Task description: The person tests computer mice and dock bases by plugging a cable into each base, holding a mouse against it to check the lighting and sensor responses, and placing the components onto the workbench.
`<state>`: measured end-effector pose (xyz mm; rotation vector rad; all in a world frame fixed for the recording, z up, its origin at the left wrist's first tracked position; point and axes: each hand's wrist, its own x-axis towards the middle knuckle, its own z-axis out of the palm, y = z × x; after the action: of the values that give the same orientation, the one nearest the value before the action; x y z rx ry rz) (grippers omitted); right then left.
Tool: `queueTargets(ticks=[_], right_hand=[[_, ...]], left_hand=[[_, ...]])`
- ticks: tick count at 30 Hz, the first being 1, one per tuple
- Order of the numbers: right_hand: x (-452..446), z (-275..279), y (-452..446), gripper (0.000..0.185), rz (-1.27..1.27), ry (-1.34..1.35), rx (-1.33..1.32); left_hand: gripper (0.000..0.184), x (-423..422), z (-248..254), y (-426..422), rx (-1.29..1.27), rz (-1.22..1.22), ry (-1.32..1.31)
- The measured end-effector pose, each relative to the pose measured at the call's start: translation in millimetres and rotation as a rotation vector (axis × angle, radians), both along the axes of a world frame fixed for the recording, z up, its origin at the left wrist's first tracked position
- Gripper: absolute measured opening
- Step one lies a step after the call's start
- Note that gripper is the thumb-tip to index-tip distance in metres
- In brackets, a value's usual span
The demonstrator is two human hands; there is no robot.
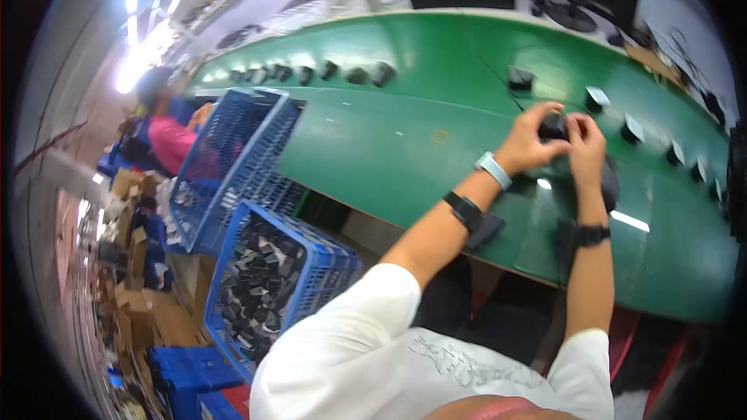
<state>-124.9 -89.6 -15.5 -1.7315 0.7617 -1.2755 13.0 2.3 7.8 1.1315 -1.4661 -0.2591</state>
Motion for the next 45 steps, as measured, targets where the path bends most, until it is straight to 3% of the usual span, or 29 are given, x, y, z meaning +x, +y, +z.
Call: queueTargets(ticks=[2,4,7,8,9,10,12,14,15,17,18,21,22,24,25,28,31,36,40,42,43,44,45], right_hand=[[-2,-1,-1,0.021,-0.049,0.053,-0.01],[1,0,-1,0.021,-0.032,-0.244,0.314],[1,11,0,0.021,-0.084,-0.384,0.343],[3,13,2,0.021,-0.07,-0.339,0.271],[2,12,4,0.02,-0.059,-0.29,0.206],[4,8,4,0.019,-0.051,-0.296,0.166],[4,13,6,0.018,-0.024,-0.355,0.236],[0,15,5,0.017,-0.02,-0.396,0.275],[0,16,4,0.015,-0.012,-0.43,0.308],[0,17,4,0.014,0.034,-0.451,0.326],[0,17,5,0.013,0.079,-0.464,0.345],[2,15,6,0.013,0.129,-0.431,0.361],[3,14,5,0.013,0.128,-0.412,0.365],[1,10,0,0.015,0.134,-0.426,0.397],[-1,6,-3,0.014,0.154,-0.461,0.411],[0,4,-4,0.016,0.188,-0.404,0.418],[5,3,2,0.016,0.23,-0.303,0.387],[2,3,1,0.017,0.208,-0.301,0.376],[2,2,-3,0.016,0.194,-0.321,0.406],[2,4,0,0.015,0.192,-0.337,0.429],[3,8,1,0.015,0.197,-0.335,0.408],[4,8,4,0.016,0.198,-0.327,0.392],[4,5,3,0.016,0.211,-0.325,0.381]], left_hand=[[0.063,2,-4,-6,-0.02,0.0,-0.091],[0.058,3,0,-2,0.117,-0.022,-0.095],[0.049,24,-2,-7,0.107,0.099,-0.189],[0.047,39,-7,-16,0.072,0.271,-0.231],[0.046,53,-1,-21,0.245,0.329,-0.099],[0.048,76,-17,-36,0.211,0.545,-0.207],[0.052,100,-20,-44,0.471,1.042,-0.491],[0.056,123,-36,-56,0.308,1.226,-0.577],[0.056,122,-28,-57,0.301,1.228,-0.584],[0.061,118,-12,-63,0.249,0.715,-0.676],[0.063,103,-6,-67,0.283,0.657,-0.727],[0.053,85,-12,-86,0.356,0.609,-0.816],[0.039,84,-13,-88,0.251,0.636,-0.817],[0.02,79,-16,-98,0.181,0.679,-0.522],[0.02,72,-12,-97,0.192,0.664,-0.302],[0.027,57,-8,-73,0.145,0.484,-0.654],[0.035,57,-2,-68,0.351,0.553,-0.762],[0.045,79,-9,-85,0.469,0.655,-0.741],[0.058,93,-17,-96,0.414,0.748,-0.615],[0.055,83,-4,-88,0.493,0.358,0.47],[0.052,63,15,-63,0.413,0.083,0.922],[0.052,55,17,-50,0.427,0.085,0.929],[0.047,45,12,-41,0.342,-0.109,1.1]])
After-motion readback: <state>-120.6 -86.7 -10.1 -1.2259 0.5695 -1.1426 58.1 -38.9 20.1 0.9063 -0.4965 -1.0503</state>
